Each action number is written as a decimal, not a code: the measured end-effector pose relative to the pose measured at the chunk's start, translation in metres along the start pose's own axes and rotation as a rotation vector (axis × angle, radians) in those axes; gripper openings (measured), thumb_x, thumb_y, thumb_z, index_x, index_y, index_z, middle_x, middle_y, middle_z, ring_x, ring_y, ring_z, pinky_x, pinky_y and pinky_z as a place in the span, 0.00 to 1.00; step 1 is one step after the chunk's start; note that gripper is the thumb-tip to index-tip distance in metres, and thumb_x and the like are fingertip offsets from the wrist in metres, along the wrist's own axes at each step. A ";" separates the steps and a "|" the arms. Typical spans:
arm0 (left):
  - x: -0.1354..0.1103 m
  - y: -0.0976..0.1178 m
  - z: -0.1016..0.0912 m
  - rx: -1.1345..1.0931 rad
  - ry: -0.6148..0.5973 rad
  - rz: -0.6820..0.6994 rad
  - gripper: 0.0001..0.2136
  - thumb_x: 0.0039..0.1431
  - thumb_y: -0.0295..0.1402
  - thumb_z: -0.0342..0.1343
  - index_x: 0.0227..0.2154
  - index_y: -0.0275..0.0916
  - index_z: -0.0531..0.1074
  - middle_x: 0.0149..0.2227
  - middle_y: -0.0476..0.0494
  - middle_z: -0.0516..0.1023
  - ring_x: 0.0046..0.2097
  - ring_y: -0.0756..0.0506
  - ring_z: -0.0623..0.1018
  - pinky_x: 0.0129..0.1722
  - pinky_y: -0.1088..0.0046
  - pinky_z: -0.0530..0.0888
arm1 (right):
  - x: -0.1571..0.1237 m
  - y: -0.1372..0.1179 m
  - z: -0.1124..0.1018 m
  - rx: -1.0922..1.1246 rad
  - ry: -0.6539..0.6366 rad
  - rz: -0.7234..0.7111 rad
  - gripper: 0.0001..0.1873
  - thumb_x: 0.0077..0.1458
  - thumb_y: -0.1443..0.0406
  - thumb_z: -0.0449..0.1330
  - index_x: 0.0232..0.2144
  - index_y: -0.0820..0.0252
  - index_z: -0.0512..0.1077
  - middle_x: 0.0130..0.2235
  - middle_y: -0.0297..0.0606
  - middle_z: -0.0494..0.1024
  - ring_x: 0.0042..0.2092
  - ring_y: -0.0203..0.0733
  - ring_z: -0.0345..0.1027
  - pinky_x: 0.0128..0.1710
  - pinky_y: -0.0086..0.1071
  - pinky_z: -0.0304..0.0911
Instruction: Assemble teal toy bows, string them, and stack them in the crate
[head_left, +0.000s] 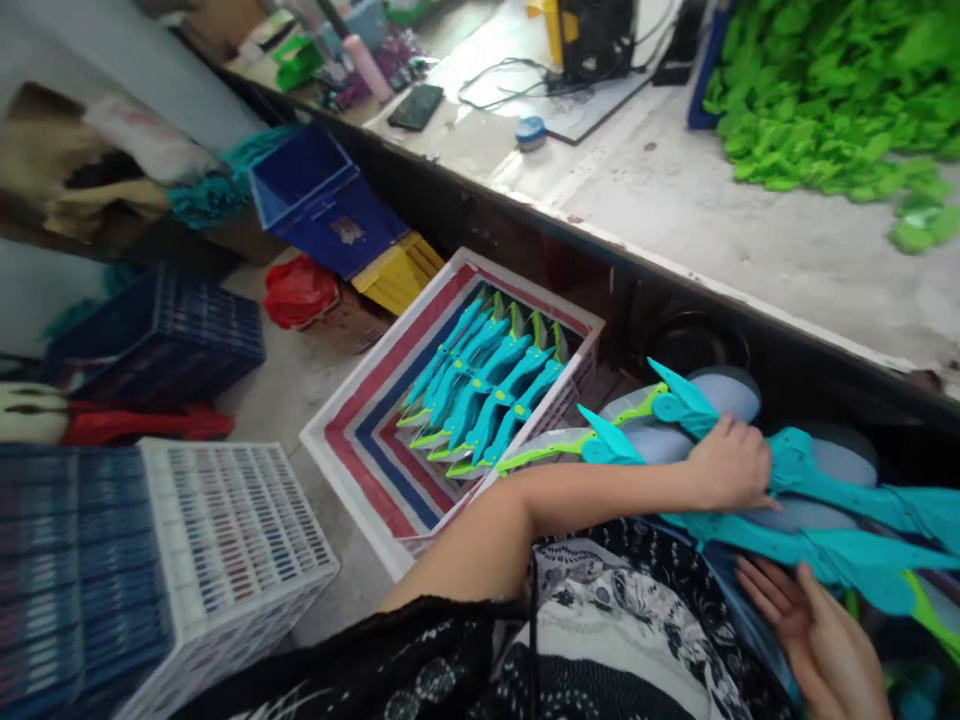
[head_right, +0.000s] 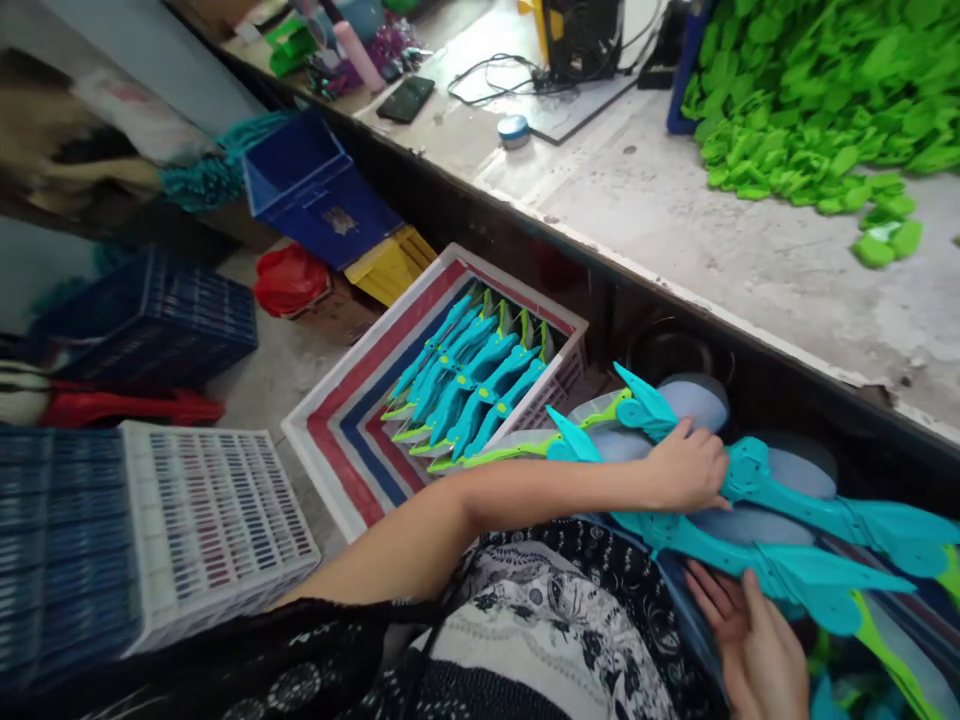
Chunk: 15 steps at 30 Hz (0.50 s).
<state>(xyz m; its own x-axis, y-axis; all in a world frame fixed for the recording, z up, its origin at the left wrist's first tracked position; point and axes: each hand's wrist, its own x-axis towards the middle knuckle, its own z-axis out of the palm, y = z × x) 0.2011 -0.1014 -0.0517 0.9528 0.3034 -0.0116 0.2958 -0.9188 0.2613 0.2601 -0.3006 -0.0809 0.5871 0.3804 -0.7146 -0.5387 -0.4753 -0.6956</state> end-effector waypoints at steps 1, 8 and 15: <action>-0.003 0.005 0.005 -0.004 0.022 -0.012 0.29 0.63 0.49 0.50 0.52 0.25 0.71 0.50 0.24 0.74 0.53 0.34 0.72 0.59 0.53 0.60 | -0.003 -0.002 0.000 0.000 0.000 0.028 0.19 0.44 0.46 0.64 0.29 0.51 0.74 0.39 0.47 0.81 0.42 0.60 0.78 0.47 0.58 0.74; -0.017 0.016 0.019 -0.039 0.023 -0.273 0.33 0.62 0.46 0.52 0.62 0.27 0.59 0.49 0.26 0.76 0.50 0.33 0.74 0.55 0.54 0.65 | -0.049 -0.016 -0.064 0.020 -0.349 0.062 0.23 0.38 0.51 0.72 0.31 0.63 0.77 0.31 0.43 0.81 0.31 0.44 0.77 0.34 0.38 0.75; 0.010 0.007 0.032 0.110 0.057 -0.318 0.42 0.61 0.55 0.43 0.62 0.18 0.58 0.45 0.20 0.75 0.54 0.25 0.71 0.58 0.43 0.61 | 0.033 0.099 -0.193 0.142 0.373 0.156 0.16 0.56 0.55 0.62 0.37 0.63 0.74 0.29 0.36 0.77 0.29 0.36 0.72 0.31 0.30 0.70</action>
<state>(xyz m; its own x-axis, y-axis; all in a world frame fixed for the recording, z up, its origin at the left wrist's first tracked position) 0.2145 -0.1125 -0.0805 0.8070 0.5902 -0.0208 0.5864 -0.7965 0.1478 0.3433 -0.4881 -0.1590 0.6561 -0.0132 -0.7545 -0.7011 -0.3805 -0.6030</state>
